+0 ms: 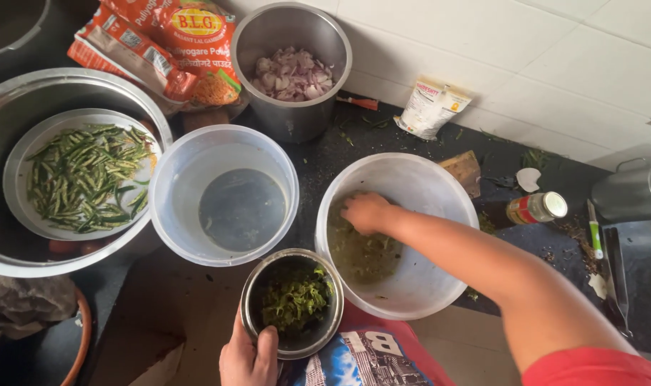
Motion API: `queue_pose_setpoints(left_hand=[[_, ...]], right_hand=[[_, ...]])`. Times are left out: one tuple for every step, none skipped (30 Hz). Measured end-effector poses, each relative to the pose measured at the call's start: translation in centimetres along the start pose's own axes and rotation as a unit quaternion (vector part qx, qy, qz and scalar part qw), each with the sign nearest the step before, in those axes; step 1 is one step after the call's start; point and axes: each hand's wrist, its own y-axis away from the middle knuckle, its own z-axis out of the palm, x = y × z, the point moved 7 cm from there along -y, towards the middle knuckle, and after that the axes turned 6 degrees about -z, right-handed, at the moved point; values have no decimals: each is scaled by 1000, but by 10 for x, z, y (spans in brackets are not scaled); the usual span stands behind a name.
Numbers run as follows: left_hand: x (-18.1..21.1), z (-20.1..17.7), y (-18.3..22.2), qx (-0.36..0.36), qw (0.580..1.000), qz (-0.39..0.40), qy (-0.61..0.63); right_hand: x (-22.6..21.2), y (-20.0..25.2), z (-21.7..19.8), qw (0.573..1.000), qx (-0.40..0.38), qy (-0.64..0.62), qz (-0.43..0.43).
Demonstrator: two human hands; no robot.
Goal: The person squeezes water out of chopped greens by hand over a bucket, pressing handfuls into a steel container, then carries the container to a blender, mounts the jar on the base, and blends the greens. They then move a pot of soaked grains and stir and pick through it by hand.
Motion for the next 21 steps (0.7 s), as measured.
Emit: queue_pose_setpoints(left_hand=[[-1,0,-1,-3,1000,0,-1],[-2,1,-1,-3,1000,-4,-6],[-3,0,-2,-2,1000,-7,-11],[-3,1,-1,-4,1000,-9,-11],[-3,2,0,-3,1000,-11,-14],[-2,1,-1,1,1000,-12,-17],[-1,0,-2,2,1000,-11,-16],[-3,0,-3,-6,1000,-19,-22],[-4,1,-4,-14,999,-28,-27],[-4,1,-4,-15,999,-29,-28],[-3,1,-3,-11,999,-23,-21],[-2,0,-3,-8,1000,-16,-15],[-3,1,-3,-8,1000,-16,-16],[-4,1,-4,-5,1000,-13,-19],[-6,1,-4,-3,1000,-9,-22],[-7,2,-4,-2,1000,-10,-23],[-7,1,-3,2,1000,-4,-18],[-7,1,-3,6,1000,1,-11],[-6,1,-3,6,1000,1,-11],[-8,2,-4,4,1000,-9,-13],[-9,3,-4,3,1000,-20,-14]], right_hand=[[3,-2,4,1000,-1,-2,2],[10,-3,10,999,-13,-12,31],[17,-4,17,998,-25,-22,60],[25,-8,33,998,-27,-23,60],[36,-11,54,993,-61,-53,86],[47,-18,72,986,-93,-82,110],[61,-28,102,986,-92,-81,109],[73,-36,138,983,-122,-99,98],[84,-44,175,978,-152,-117,86],[71,-33,158,977,-153,-118,86],[59,-17,152,945,-221,-203,131],[46,0,145,898,-284,-286,174],[32,7,127,898,-284,-287,174],[18,17,114,863,-309,-337,214],[2,28,100,823,-332,-385,253],[-8,28,100,823,-332,-386,252],[-21,31,104,795,-347,-423,262],[-33,33,106,764,-362,-459,272],[-38,28,118,765,-362,-459,271],[-46,22,132,753,-374,-476,256],[-54,17,145,741,-386,-493,242]])
